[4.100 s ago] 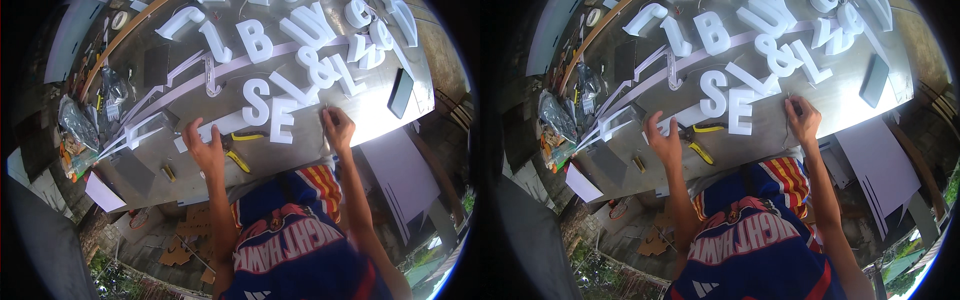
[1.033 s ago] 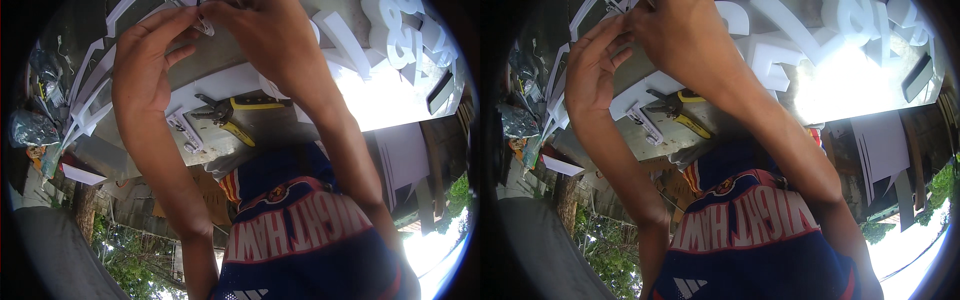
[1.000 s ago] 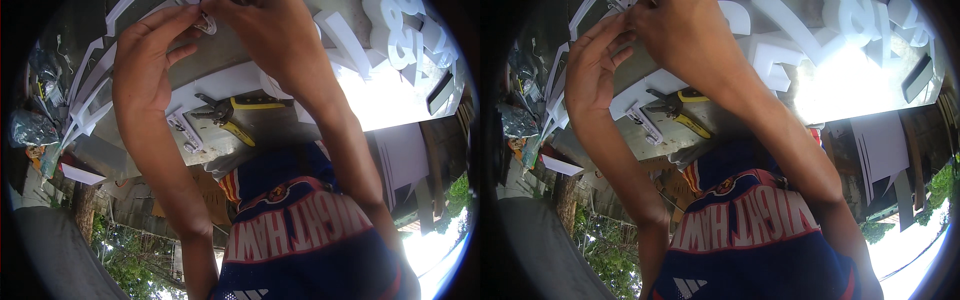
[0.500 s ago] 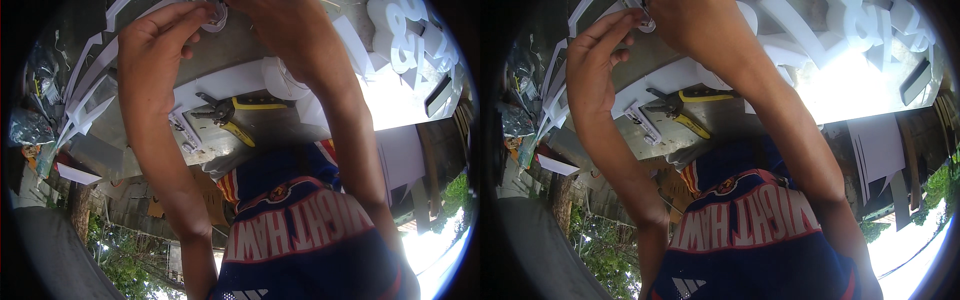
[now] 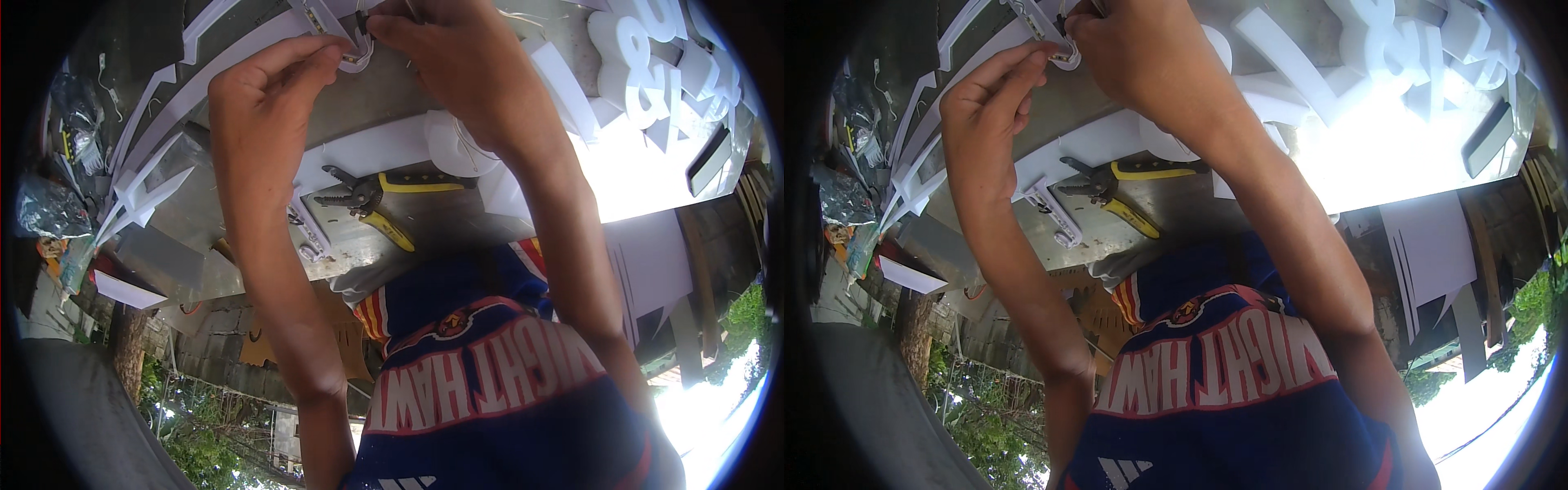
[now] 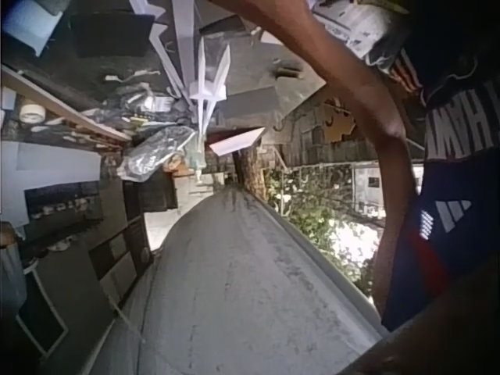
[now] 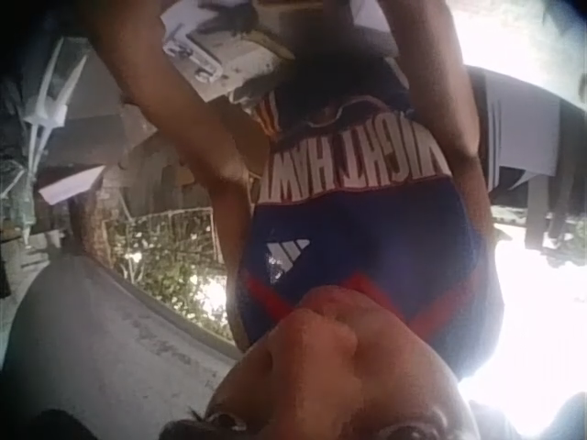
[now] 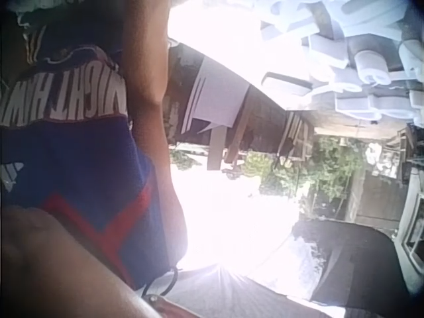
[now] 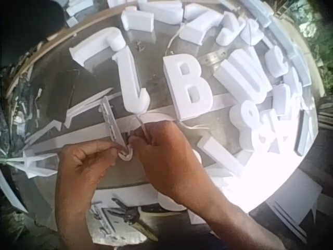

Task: The person is wiring LED strips into 3D sign letters and connecting them with thin wires.

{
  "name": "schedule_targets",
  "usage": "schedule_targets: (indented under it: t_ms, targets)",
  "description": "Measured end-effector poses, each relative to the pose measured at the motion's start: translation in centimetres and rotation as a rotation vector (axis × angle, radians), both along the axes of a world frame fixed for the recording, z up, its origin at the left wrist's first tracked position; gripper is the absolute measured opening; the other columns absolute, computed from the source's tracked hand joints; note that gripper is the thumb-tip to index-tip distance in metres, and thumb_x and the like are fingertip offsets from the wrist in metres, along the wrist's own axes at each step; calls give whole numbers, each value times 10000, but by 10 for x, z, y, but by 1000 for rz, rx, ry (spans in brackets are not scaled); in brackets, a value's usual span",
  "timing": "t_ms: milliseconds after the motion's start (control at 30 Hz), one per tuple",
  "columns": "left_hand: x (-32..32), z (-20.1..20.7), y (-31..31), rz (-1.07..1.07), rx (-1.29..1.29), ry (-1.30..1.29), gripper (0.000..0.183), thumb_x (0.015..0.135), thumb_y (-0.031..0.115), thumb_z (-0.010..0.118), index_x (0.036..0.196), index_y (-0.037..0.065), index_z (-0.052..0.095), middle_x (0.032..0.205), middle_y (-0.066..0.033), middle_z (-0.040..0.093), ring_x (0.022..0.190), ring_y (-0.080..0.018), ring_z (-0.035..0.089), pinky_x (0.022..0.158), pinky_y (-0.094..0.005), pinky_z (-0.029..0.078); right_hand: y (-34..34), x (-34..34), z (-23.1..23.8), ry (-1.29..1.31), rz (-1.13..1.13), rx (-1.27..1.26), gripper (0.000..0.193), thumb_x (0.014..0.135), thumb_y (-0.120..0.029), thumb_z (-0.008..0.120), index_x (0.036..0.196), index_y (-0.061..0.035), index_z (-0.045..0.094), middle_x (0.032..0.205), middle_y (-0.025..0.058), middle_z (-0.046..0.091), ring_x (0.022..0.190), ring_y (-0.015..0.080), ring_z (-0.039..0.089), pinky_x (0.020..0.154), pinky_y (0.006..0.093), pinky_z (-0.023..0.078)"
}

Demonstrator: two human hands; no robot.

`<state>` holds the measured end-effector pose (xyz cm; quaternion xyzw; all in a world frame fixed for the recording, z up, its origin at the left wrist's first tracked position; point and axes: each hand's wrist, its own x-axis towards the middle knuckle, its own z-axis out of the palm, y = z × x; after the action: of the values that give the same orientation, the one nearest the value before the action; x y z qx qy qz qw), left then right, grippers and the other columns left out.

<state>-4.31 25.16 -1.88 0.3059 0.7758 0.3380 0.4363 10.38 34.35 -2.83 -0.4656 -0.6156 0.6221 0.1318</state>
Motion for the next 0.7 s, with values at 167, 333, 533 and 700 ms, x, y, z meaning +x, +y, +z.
schedule_targets:
  t_ms: [167, 333, 533, 700]
  targets:
    - [1, 0, -4, 84, -11, -51, 152, 882, 122, 684, 976, 25, 754, 725, -13, 648, 638, -31, 517, 538, -193, 342, -8, -5, -7, -19, -57, -33, 241, 900, -144, 563, 821, 78, 609, 687, 259, 566, 633, 315, 593, 622, 413, 442]
    - [9, 1, 4, 132, 74, -103, 128, 880, 103, 683, 967, 40, 752, 711, 2, 637, 605, -38, 492, 533, -198, 340, -4, -6, -4, -16, -53, -106, 232, 906, -146, 560, 855, 69, 628, 727, 268, 596, 687, 341, 630, 644, 412, 455]
    - [7, -3, 17, 121, 172, -23, 165, 879, 139, 693, 1008, 51, 745, 719, 14, 618, 579, -38, 442, 523, -196, 302, -4, -7, -6, -70, -12, -10, 224, 900, -145, 563, 864, 63, 638, 761, 276, 617, 754, 418, 631, 668, 432, 461]
    - [11, -5, 35, 181, 191, 22, 170, 892, 185, 696, 931, 26, 742, 679, -3, 620, 554, -57, 482, 504, -210, 326, -21, -7, -18, -38, -71, 175, 178, 901, -102, 550, 871, 59, 620, 784, 289, 619, 793, 464, 619, 675, 484, 466]
